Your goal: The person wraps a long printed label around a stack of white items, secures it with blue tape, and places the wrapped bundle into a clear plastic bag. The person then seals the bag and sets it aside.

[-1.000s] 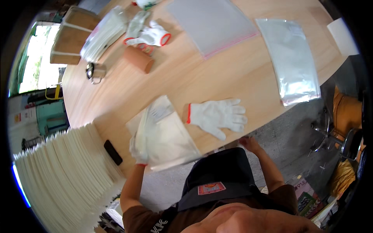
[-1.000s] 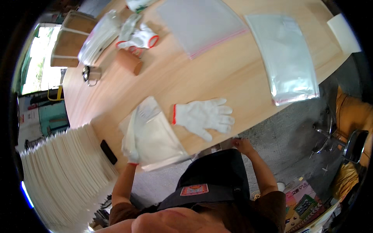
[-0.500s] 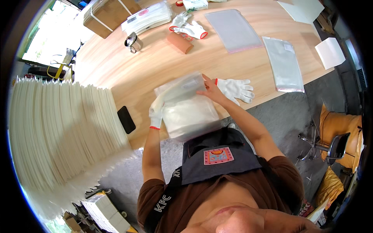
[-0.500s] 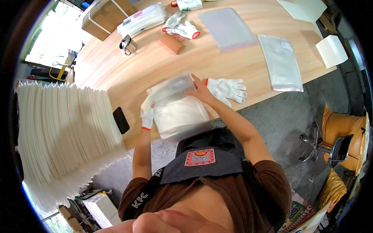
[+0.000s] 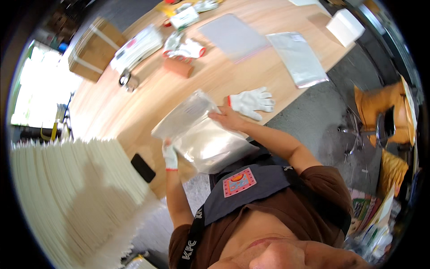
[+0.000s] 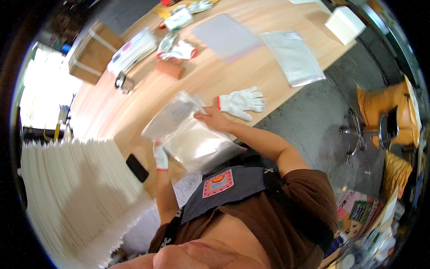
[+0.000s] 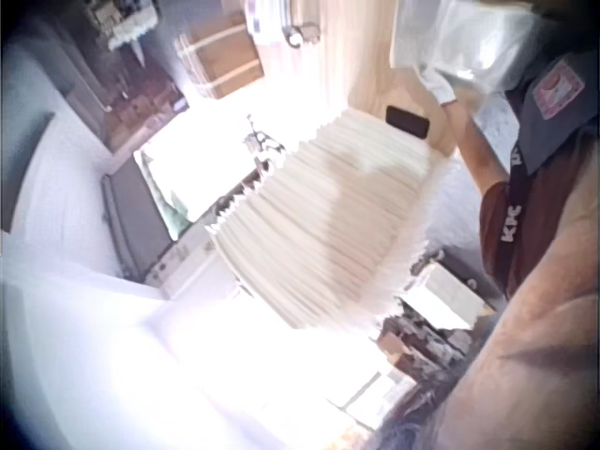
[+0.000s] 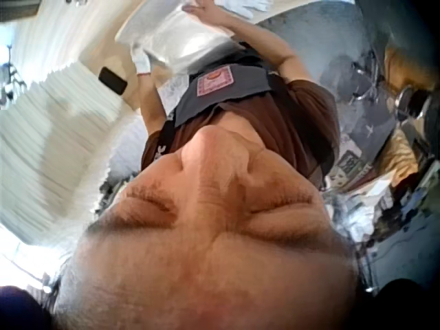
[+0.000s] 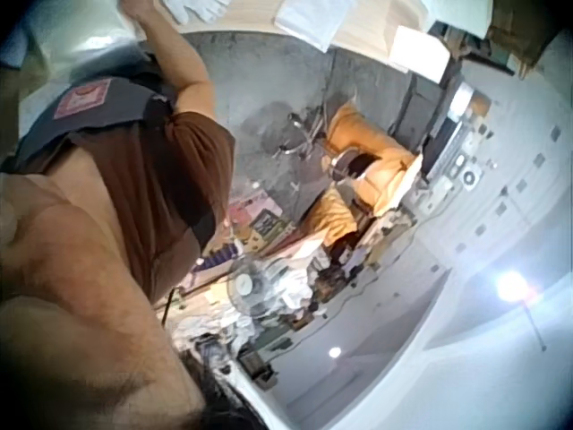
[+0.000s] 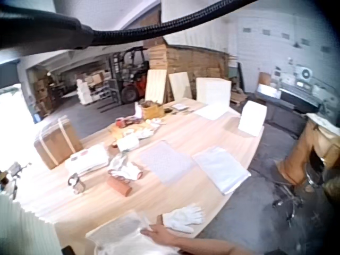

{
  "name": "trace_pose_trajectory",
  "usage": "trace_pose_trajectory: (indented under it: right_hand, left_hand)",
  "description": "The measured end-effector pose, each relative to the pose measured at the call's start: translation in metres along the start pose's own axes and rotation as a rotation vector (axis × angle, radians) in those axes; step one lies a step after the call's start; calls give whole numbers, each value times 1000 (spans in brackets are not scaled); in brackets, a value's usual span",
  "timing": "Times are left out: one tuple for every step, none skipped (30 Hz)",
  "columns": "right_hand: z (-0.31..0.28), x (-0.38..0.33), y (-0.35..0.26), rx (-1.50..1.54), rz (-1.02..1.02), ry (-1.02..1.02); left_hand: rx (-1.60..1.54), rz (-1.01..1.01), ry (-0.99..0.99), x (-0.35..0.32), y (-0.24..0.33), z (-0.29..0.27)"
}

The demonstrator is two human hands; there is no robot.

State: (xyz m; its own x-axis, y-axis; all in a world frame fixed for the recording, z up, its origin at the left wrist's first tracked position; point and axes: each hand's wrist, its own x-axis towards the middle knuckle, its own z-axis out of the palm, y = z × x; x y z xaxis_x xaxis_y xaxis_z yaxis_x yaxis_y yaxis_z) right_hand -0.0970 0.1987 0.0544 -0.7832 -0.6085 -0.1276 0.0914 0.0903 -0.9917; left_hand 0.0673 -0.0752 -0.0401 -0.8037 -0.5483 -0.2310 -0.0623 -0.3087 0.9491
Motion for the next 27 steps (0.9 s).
trace_pose_trajectory:
  right_hand:
    - [-12,0,-10,-19,-20,-1]
    - [-27,0,-20,-22,-42,-2]
    - [-41,-3,-32,-26,-64,-7]
    - [-60,-12,-53,46,46,7]
    - [-81,-17,-61,42,24,51]
    - [-108,-19,-65,38,6,95]
    - [-133,-21,-72,32,-14,119]
    - [-160,-26,-81,-40,72,204]
    - [-188,-32,-95,-117,157,290]
    - [-211,-42,-121,-136,197,329]
    - [-235,-51,-138,-146,234,368]
    - [-276,-48,-116,-102,209,360]
    - [-324,-41,-86,-63,188,349]
    - [-371,-33,-60,-79,192,378]
    - [-405,-24,-45,-94,194,399]
    - [-411,-24,-76,39,157,342]
    - [-428,-20,-75,97,191,352]
    - [-451,-11,-75,152,231,350]
    - [-473,-2,-73,206,272,345]
    - [-488,6,-76,235,323,333]
    - [-507,16,-67,187,314,335]
    - [-528,27,-50,140,304,336]
    - [-549,40,-29,92,295,335]
    - [-577,52,3,9,287,310]
    - [-608,60,39,-75,283,295]
    - [-607,72,46,-154,276,255]
    - [-606,79,55,-164,244,276]
  left_hand:
    - [-201,52,-93,1,-6,-4]
    - [-136,69,-95,-1,-5,-6]
    - [-72,90,-93,-2,-2,-6]
    - [-55,79,-91,-5,3,4]
    - [-35,69,-94,-7,10,16]
    - [-55,24,-101,-18,29,43]
    - [-76,-16,-90,-28,38,58]
    - [28,16,-68,-30,34,55]
    - [127,50,-47,-26,25,49]
    - [223,79,-23,-26,18,50]
    - [424,117,3,-28,22,57]
    - [622,154,18,-29,33,72]
    - [817,188,36,-32,40,88]
    - [871,194,83,-33,46,97]
    - [884,185,109,-32,47,102]
    - [892,164,150,-37,45,102]
    - [901,156,172,-34,44,98]
    - [839,123,214,-31,40,96]
    - [879,124,217,-29,37,93]
    - [921,121,223,-30,40,98]
    - [964,121,223,-30,45,104]
    - [1026,92,254,-30,48,111]
    - [1087,58,287,-31,51,118]
    - [1146,27,312,-29,53,125]
    - [1126,37,307,-24,51,128]
    - [1113,38,325,-27,49,127]
    - [1100,41,340,-28,47,126]
